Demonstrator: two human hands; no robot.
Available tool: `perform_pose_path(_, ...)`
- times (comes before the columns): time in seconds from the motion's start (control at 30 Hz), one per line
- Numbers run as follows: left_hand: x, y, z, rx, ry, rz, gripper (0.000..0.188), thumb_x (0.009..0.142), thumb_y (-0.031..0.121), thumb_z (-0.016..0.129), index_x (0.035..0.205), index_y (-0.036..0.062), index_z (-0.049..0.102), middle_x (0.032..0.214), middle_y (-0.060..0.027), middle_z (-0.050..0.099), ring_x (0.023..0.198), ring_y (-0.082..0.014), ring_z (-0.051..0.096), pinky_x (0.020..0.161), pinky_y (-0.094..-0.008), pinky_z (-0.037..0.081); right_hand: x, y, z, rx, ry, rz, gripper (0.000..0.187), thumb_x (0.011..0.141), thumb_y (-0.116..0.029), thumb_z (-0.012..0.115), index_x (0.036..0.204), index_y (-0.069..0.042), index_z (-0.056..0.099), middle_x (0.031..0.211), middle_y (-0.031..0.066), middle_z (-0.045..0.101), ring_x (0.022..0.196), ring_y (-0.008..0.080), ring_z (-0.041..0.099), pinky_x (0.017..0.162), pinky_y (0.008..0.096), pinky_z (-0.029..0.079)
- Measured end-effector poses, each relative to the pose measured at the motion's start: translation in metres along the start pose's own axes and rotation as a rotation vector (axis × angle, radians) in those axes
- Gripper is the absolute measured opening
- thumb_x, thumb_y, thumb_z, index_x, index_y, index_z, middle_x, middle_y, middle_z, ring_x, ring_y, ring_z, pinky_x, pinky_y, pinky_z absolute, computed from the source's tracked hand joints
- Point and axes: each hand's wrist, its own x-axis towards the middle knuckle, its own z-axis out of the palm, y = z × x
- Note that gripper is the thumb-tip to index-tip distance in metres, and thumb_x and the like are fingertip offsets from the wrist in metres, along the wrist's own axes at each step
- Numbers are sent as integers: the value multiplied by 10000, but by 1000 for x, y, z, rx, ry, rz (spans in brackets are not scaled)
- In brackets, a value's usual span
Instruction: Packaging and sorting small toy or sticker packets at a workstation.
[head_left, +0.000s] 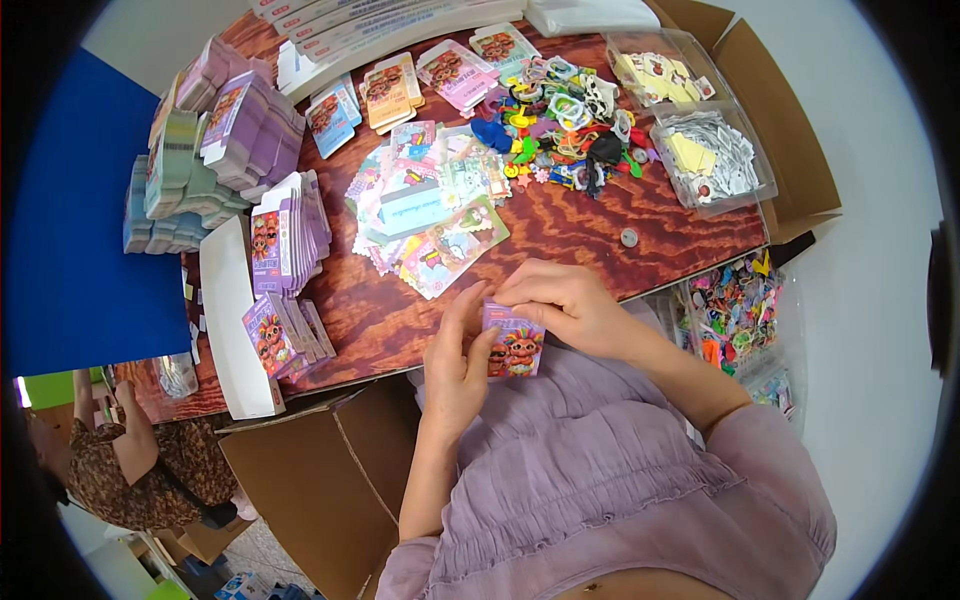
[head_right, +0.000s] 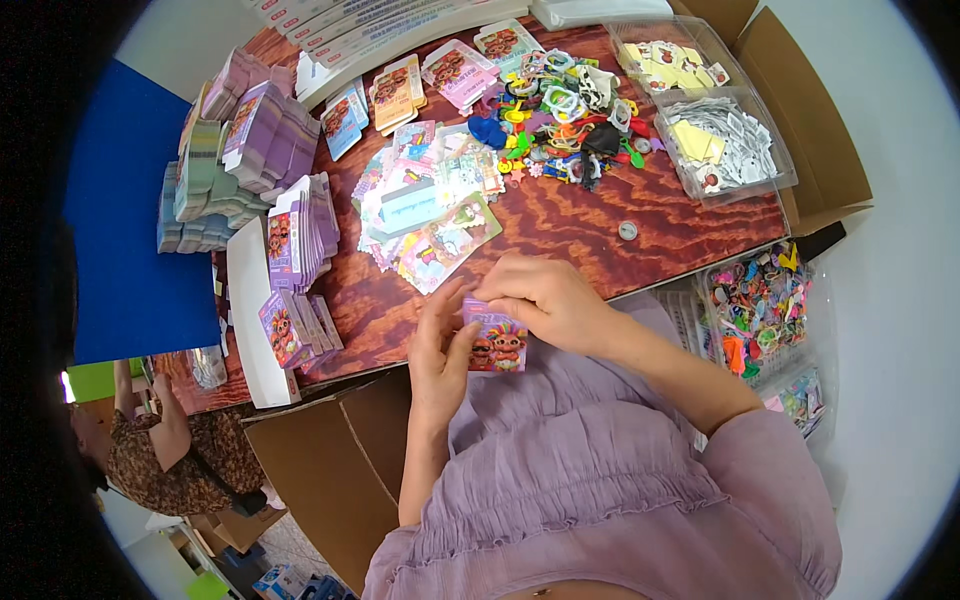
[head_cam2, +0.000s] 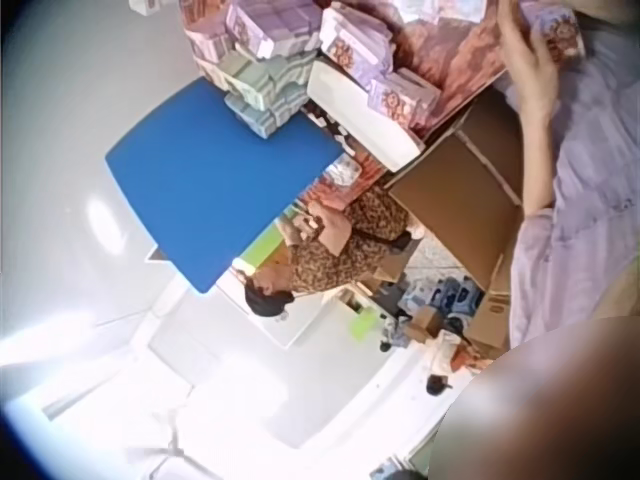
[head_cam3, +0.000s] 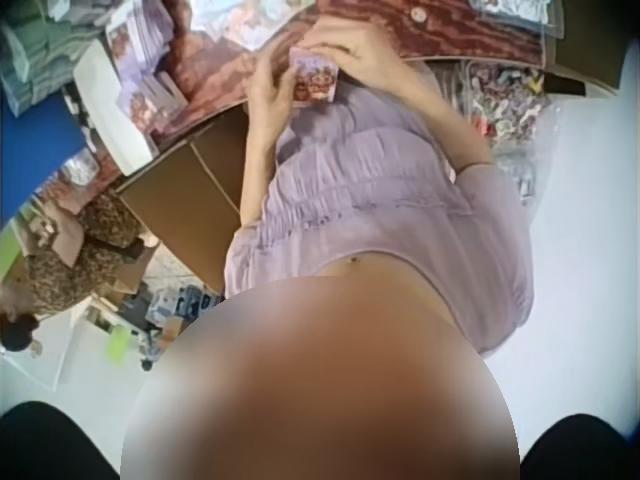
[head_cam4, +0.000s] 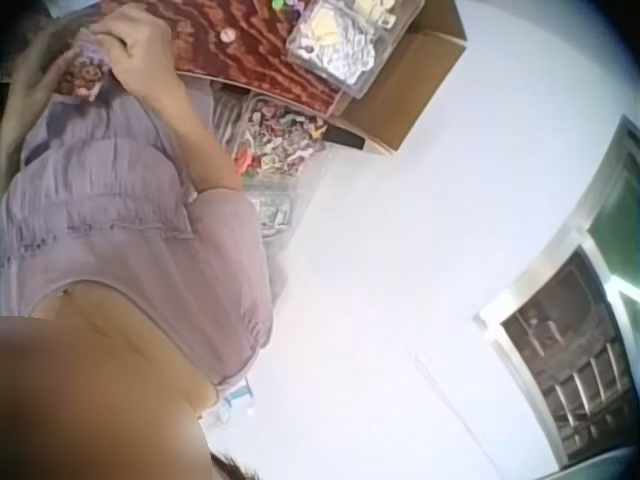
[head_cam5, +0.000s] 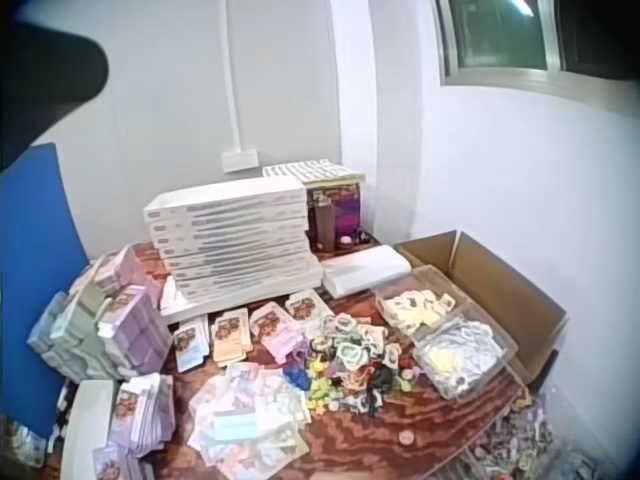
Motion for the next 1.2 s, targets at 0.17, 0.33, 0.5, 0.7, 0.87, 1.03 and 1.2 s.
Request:
perform_pose_path(0.17, 3, -4, -3, 97, 56, 96, 374, 879, -79, 583, 1239, 18, 552, 1063, -123, 652, 863, -195, 642, 767, -293, 521, -9, 10, 14, 240, 73, 45, 260, 867, -28, 630, 1122, -2, 672, 1175, 136, 621, 1115, 244, 588, 931, 323, 466)
perform_pose_path(0.33, 0, 3, -19, 133, 137, 40, 302, 890, -54, 579, 1186, 10, 585, 1009, -109, 649, 818, -162, 611, 738, -293, 508, 6, -3, 28, -82, 63, -85, 329, 871, -53, 640, 1197, -11, 637, 1239, 132, 603, 1147, 263, 569, 945, 348, 461)
perform_pose_path(0.5, -5, 26, -82, 364, 386, 177, 288, 934, 12, 557, 1217, -1, 606, 1205, -142, 649, 1031, -202, 634, 867, -301, 498, 56, -29, 45, -124, -48, -187, 464, 855, -94, 665, 1304, -37, 561, 1174, 147, 628, 1045, 304, 607, 887, 381, 484)
perform_pose_path(0.7, -1, 33, -194, 398, 762, 55, 370, 992, 72, 491, 1361, 48, 501, 1104, -142, 670, 799, -149, 631, 682, -269, 489, 200, -17, 116, -430, 117, -315, 398, 838, -219, 677, 1172, -18, 596, 1022, 147, 661, 954, 323, 599, 801, 436, 471)
perform_pose_path(0.87, 6, 2, -202, 1018, 801, -144, 374, 982, 213, 526, 1307, 28, 536, 1096, -206, 663, 942, -353, 634, 807, -439, 488, 246, -8, 174, -942, 88, -351, 576, 754, -311, 745, 1205, -2, 563, 1017, 149, 645, 1041, 296, 548, 862, 412, 405)
perform_pose_path(1.03, -1, 11, -171, 985, 706, -113, 671, 920, 368, 618, 1432, 11, 372, 1445, -281, 383, 1245, -450, 445, 1019, -472, 400, 258, 5, 184, -1029, 175, -459, 427, 705, -190, 722, 1081, -36, 593, 992, 98, 581, 977, 264, 530, 854, 404, 385)
perform_pose_path(1.2, 3, 5, -167, 1066, 706, -110, 785, 803, 302, 754, 1432, 21, 379, 1491, -266, 316, 1191, -443, 475, 1014, -488, 395, 294, 13, 160, -691, 237, -300, 222, 690, -61, 670, 902, -38, 611, 921, 145, 628, 944, 341, 557, 807, 449, 447)
